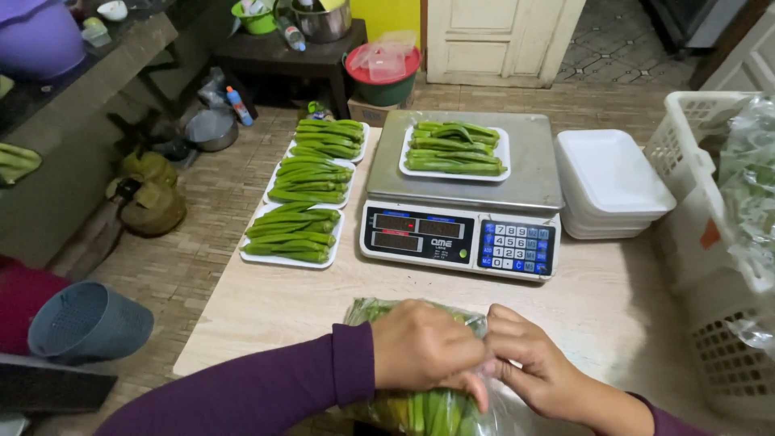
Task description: Weighing and packaging okra pods into plastic bags using a digital scale.
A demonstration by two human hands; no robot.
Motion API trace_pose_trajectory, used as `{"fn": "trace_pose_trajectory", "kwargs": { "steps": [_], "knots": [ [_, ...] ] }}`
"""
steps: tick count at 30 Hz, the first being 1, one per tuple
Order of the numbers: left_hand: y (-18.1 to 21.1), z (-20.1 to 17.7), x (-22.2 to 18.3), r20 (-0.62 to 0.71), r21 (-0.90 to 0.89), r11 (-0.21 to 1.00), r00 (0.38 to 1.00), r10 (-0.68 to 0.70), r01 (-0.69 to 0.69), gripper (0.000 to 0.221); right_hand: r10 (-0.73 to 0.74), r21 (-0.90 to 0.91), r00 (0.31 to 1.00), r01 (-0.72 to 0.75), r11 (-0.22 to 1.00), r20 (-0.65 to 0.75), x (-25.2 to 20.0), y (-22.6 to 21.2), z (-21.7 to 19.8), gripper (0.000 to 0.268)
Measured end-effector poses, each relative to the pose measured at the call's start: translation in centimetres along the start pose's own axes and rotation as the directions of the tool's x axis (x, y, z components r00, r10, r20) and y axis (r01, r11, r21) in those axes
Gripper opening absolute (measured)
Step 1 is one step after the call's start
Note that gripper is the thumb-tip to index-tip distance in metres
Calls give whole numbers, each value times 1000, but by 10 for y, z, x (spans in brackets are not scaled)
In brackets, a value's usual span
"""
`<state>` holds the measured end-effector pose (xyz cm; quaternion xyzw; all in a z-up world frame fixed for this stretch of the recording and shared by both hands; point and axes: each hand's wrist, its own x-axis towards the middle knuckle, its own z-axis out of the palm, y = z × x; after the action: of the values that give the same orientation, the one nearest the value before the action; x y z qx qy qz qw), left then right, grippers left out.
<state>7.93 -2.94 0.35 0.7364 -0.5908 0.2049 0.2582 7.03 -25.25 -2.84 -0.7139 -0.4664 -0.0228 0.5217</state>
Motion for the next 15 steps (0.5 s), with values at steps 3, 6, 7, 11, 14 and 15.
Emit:
{"fn": "trace_pose_trajectory", "kwargs": {
  "steps": [3, 6, 7, 11, 14, 15],
  "knots": [
    [-1, 2, -7, 77, 49, 991, 989, 123, -126, 45, -132, -109, 983, 146, 983, 124, -1, -4, -2, 39],
    [-6, -11, -8, 132, 77, 978, 974, 184, -196, 50, -159, -202, 959, 209, 957, 236, -1, -9, -16, 39],
    [-7, -17, -8, 156, 50, 979, 969, 190, -200, 50, -147, -219, 951, 210, 953, 272, -1, -11, -20, 42],
    [-25, -39, -15, 143, 94, 990, 985, 93, -107, 47, -50, -247, 974, 106, 963, 221, -28, 24, -40, 38],
    [-18, -32, -8, 47, -52, 997, 997, -60, 63, 38, 46, -129, 998, -41, 991, 42, -37, 29, -32, 43],
    [-16, -35, -1, 51, -97, 993, 997, -58, 63, 32, 137, -76, 989, -140, 987, -49, -40, 33, -28, 37]
  ]
}}
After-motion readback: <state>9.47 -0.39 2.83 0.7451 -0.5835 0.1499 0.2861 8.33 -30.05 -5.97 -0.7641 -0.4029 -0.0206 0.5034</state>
